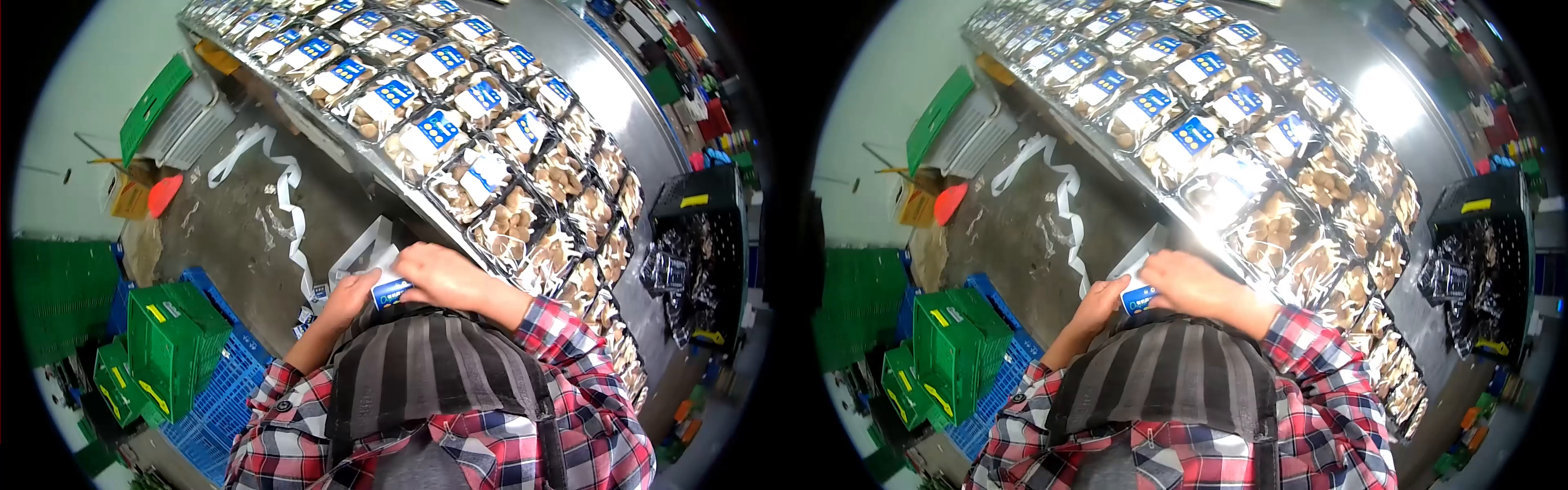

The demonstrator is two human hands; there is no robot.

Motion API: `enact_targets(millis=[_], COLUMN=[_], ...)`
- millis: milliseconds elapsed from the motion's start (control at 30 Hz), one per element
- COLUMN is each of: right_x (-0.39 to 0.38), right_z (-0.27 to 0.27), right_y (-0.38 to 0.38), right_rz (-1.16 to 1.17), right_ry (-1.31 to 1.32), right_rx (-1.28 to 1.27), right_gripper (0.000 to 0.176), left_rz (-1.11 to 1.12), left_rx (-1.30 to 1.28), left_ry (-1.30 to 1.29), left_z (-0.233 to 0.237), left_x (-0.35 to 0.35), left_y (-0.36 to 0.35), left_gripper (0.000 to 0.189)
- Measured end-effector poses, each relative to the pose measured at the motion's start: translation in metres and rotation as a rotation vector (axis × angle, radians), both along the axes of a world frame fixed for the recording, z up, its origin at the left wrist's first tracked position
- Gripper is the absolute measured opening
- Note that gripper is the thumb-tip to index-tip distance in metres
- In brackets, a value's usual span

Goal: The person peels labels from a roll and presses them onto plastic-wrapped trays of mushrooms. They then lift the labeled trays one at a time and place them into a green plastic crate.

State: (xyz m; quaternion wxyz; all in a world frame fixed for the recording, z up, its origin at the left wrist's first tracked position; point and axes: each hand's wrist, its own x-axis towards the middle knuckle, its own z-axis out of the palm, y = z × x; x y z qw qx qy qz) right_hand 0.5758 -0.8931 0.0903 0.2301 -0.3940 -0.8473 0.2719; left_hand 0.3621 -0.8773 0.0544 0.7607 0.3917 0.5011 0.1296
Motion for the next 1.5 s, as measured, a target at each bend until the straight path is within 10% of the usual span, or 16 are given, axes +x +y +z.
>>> enact_targets(millis=[133, 300, 367, 467, 567, 633, 667, 700, 900, 1100, 1233, 1500], right_x=[-0.012, 0.016, 0.054, 0.131, 0.177, 0.199, 0.192, 0.188, 0.157, 0.064, 0.016, 0.026], right_z=[0.002, 0.031, 0.052, 0.043, 0.019, -0.035, -0.034, -0.037, 0.000, 0.011, 0.015, 0.016], right_y=[-0.018, -0.041, -0.044, -0.048, -0.041, -0.038, -0.037, -0.035, -0.036, -0.036, -0.021, -0.027], right_rz=[0.036, -0.130, -0.396, -0.883, -0.898, -0.925, -0.952, -0.946, -1.127, -0.491, -0.087, -0.208], right_ry=[-0.062, 0.034, -0.040, 0.287, 0.273, 0.236, 0.046, -0.201, -0.459, -0.134, -0.008, 0.141], right_rx=[0.134, 0.306, 0.057, -0.357, -0.554, -0.503, -0.340, -0.309, -0.337, -0.122, -0.073, 0.040], right_gripper=[0.009, 0.009, 0.011, 0.010, 0.011, 0.012, 0.017, 0.026, 0.050, 0.038, 0.032, 0.017], left_rz=[-0.260, 0.031, 0.360, 0.298, 0.191, -0.537, -0.430, -0.433, -0.455, -0.347, -0.089, -0.373], left_rx=[0.482, 0.108, -0.059, -0.108, -0.193, 0.952, 0.206, 0.035, -0.215, 0.070, 0.058, 0.639], left_ry=[0.076, 0.048, -0.138, -0.309, -0.434, 0.032, -0.040, 0.002, -0.415, 0.060, -0.069, 0.091], left_z=[0.009, -0.020, -0.041, -0.037, -0.014, -0.006, 0.009, 0.048, -0.004, -0.015, -0.013, 0.015], left_x=[0.006, 0.013, 0.015, 0.013, 0.022, 0.013, 0.023, 0.034, -0.008, -0.001, 0.016, 0.046], left_y=[0.003, 0.017, 0.022, 0.025, 0.015, 0.010, 0.007, 0.002, -0.012, -0.005, -0.001, 0.006], left_gripper=[0.024, 0.034, 0.036, 0.038, 0.033, 0.030, 0.033, 0.040, 0.039, 0.032, 0.038, 0.026])
